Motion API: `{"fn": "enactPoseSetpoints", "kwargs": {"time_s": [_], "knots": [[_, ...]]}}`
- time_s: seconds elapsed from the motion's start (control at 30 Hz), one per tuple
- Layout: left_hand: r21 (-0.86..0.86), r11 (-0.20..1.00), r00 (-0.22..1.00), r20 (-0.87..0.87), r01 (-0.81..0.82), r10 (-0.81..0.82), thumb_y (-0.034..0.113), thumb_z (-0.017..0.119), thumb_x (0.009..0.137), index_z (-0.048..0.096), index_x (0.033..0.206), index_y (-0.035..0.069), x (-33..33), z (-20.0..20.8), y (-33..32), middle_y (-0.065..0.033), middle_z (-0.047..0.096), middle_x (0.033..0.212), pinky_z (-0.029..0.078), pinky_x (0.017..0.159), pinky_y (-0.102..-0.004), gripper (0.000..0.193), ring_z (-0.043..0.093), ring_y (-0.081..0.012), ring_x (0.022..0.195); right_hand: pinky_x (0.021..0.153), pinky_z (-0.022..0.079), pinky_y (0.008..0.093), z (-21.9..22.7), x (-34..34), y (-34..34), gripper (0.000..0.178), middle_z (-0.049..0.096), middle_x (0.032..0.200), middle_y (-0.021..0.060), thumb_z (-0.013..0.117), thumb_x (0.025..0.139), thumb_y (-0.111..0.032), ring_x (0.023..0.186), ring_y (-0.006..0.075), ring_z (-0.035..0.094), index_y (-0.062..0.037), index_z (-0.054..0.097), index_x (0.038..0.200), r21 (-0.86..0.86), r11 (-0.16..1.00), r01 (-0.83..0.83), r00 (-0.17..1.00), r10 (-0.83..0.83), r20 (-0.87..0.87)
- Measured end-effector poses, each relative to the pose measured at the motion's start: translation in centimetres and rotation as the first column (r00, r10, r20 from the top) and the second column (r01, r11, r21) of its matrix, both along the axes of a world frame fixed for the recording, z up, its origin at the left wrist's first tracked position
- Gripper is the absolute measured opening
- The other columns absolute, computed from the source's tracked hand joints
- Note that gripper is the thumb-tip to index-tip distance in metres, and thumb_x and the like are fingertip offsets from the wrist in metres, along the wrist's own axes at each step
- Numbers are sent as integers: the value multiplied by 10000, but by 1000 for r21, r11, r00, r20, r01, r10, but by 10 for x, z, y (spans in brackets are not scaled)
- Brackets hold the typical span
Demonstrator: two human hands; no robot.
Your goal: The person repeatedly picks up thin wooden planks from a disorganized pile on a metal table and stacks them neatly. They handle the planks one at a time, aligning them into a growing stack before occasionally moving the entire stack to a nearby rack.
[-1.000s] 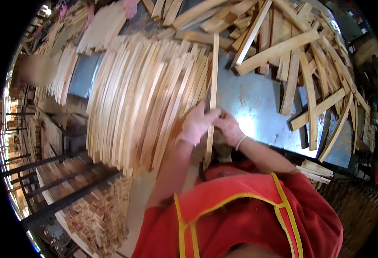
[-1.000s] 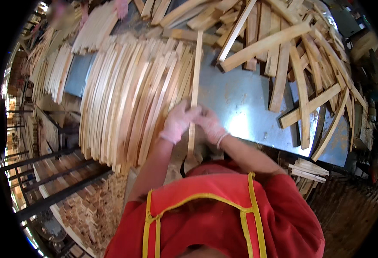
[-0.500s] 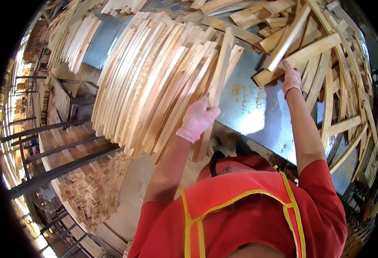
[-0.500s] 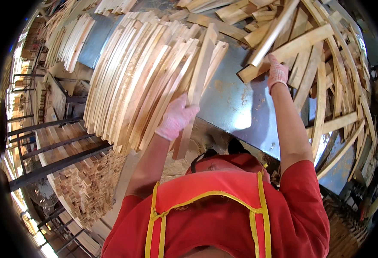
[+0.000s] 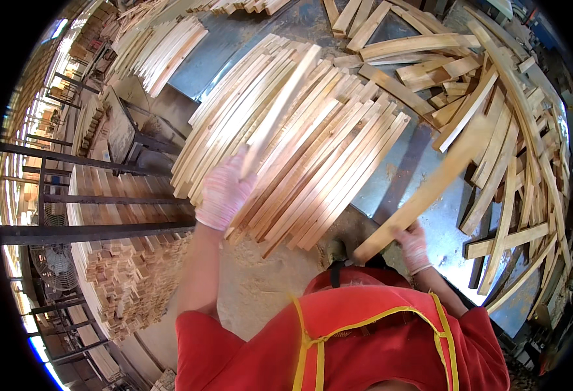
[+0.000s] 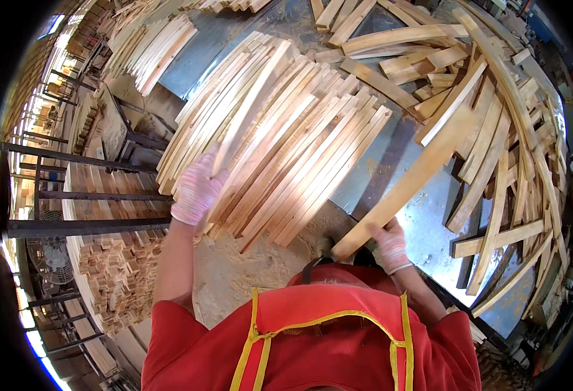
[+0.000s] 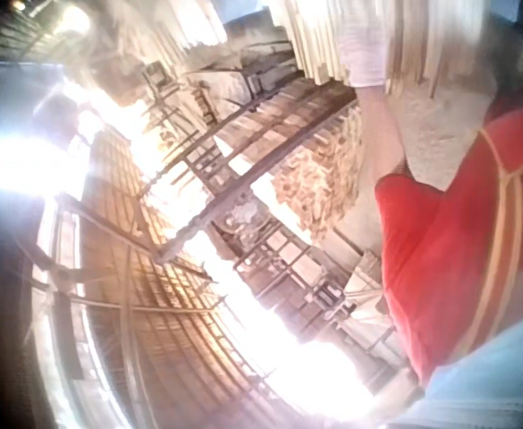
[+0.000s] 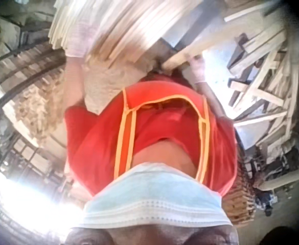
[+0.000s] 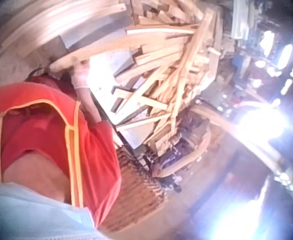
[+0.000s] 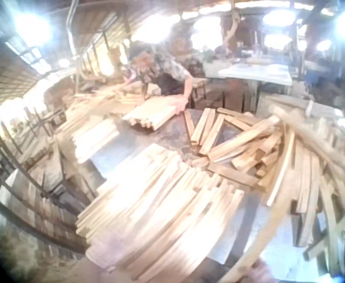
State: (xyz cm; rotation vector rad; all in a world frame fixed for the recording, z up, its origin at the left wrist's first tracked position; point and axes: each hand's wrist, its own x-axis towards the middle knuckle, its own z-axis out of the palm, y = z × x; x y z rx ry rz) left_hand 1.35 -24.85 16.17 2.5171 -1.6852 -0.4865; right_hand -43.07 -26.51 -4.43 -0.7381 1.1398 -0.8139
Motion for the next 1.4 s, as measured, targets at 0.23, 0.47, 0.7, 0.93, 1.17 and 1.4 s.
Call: {"fn": "enactPoseSetpoints", "kwargs": {"time_s": [0.23, 0.47, 0.7, 0.93, 1.17, 1.4], "knots": [[114, 988, 939, 338, -104, 60, 366, 647, 980, 431, 1592, 152, 50, -23, -8, -189, 670, 1294, 536, 1005, -433, 684, 667, -358, 1170, 957, 554, 406, -15, 62, 34, 597, 748, 1170, 157, 748, 923, -175, 1065, 310, 720, -21, 503, 1445, 20, 929, -369, 827, 338, -449], [-372, 784, 844, 417, 498, -338, 335, 693, 892, 552, 1461, 65, -86, -92, 11, -123, 563, 1458, 418, 1158, -464, 646, 487, -305, 1395, 954, 545, 435, 12, 110, -27, 949, 742, 1187, 233, 769, 913, -416, 1093, 393, 710, -25, 246, 1601, 18, 666, -746, 515, 594, -618], [-341, 820, 882, 280, 460, -379, 419, 768, 814, 556, 1478, 55, -169, -101, 4, -151, 517, 1500, 303, 1252, -507, 786, 414, -336, 1470, 784, 520, 238, -19, 31, -93, 794, 727, 1269, 157, 684, 987, -80, 884, 115, 612, 15, 257, 1650, 62, 915, -398, 914, 389, 116], [-473, 857, 700, 683, 206, 209, 443, 791, 808, 392, 1602, 87, -28, -58, -43, -157, 450, 1585, 274, 1255, -545, 957, 362, -392, 1506, 560, 460, 319, -5, 57, -113, 573, 593, 944, 51, 732, 978, -195, 708, 150, 544, -99, 409, 1441, 171, 820, -546, 801, 571, -179], [-120, 977, 964, 181, -175, 195, 405, 767, 844, 555, 1494, 163, 62, -44, -30, -138, 602, 1394, 437, 1118, -493, 724, 556, -369, 1303, 640, 537, 376, 29, 131, -119, 608, 667, 1091, 126, 731, 961, -173, 812, 229, 637, -95, 406, 1468, 195, 840, -506, 862, 501, 76], [85, 982, 984, 83, -167, 160, 377, 812, 840, 640, 1408, 145, 89, -31, -64, -171, 571, 1454, 463, 1121, -477, 637, 513, -400, 1377, 711, 604, 408, 30, 185, -155, 455, 700, 1103, 157, 704, 938, -104, 897, 279, 698, -11, 532, 1348, 336, 833, -439, 881, 473, -21]]}}
